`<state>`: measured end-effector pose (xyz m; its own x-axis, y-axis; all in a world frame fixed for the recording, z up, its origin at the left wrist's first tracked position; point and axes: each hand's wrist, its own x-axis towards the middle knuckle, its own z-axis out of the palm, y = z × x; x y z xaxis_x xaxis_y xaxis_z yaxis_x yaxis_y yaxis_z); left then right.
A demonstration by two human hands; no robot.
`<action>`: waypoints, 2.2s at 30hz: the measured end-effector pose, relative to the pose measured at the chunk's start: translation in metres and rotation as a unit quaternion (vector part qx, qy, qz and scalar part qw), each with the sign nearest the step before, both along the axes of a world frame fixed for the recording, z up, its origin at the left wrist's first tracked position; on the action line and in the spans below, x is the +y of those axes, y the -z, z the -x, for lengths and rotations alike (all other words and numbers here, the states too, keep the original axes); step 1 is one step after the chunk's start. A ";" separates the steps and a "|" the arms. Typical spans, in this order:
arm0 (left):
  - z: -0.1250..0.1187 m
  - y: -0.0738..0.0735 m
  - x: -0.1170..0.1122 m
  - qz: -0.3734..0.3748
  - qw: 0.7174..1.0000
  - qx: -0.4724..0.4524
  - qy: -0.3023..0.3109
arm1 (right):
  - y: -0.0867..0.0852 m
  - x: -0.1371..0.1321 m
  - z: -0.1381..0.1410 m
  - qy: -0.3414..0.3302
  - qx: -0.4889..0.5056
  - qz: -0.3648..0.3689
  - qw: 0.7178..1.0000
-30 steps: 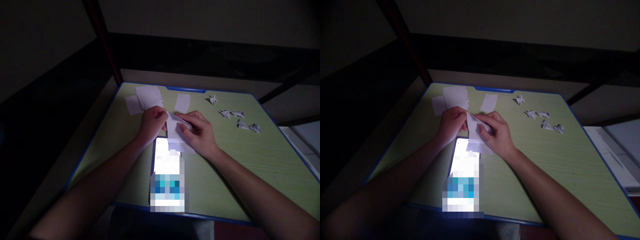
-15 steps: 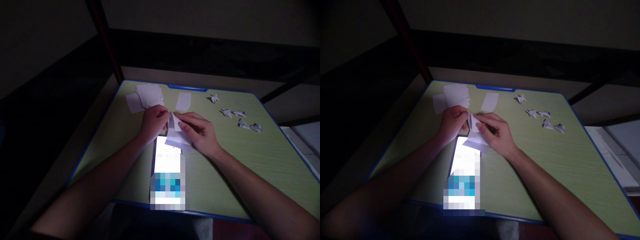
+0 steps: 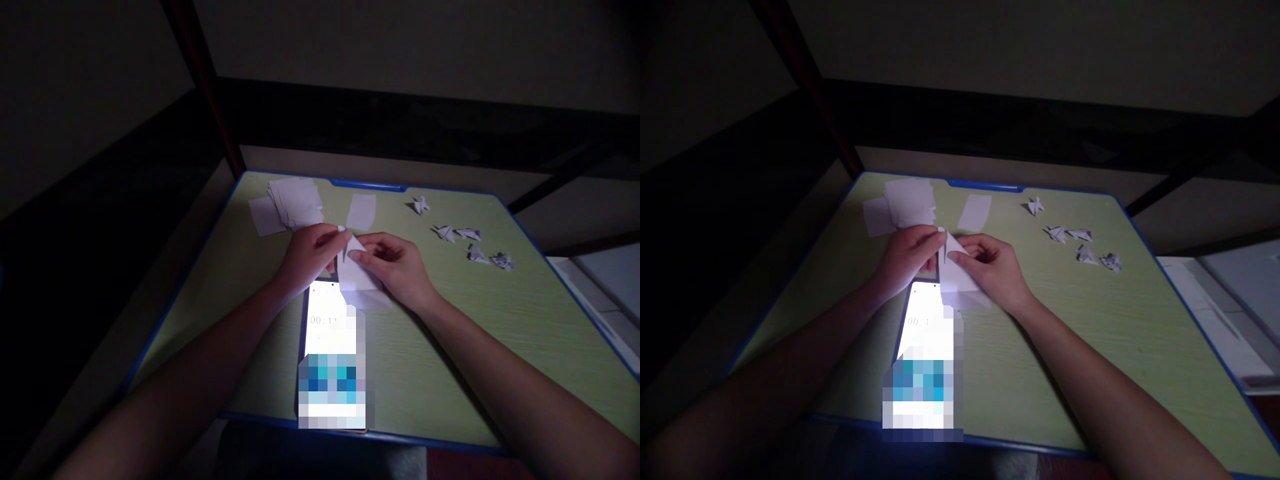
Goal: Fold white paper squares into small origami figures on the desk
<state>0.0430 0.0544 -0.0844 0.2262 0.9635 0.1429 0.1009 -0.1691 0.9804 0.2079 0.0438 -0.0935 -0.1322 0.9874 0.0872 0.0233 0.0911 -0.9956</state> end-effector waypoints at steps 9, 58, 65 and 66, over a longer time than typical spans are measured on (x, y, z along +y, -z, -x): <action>-0.001 0.003 0.003 -0.002 1.000 0.011 0.013 | -0.004 -0.003 0.002 -0.021 -0.020 -0.006 1.000; 0.003 0.005 0.005 -0.065 0.994 0.083 0.010 | -0.006 -0.004 0.000 -0.035 -0.092 -0.013 0.995; 0.003 0.009 0.007 -0.055 0.998 0.028 0.005 | -0.006 -0.004 0.000 -0.046 -0.087 -0.006 0.995; 0.002 0.010 0.007 -0.055 0.998 0.021 0.006 | -0.006 -0.004 0.000 -0.046 -0.089 -0.007 0.995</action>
<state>0.0406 0.0615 -0.0940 0.2460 0.9395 0.2383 0.1396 -0.2776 0.9505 0.2081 0.0398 -0.0871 -0.2373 0.9690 0.0690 0.1894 0.1158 -0.9751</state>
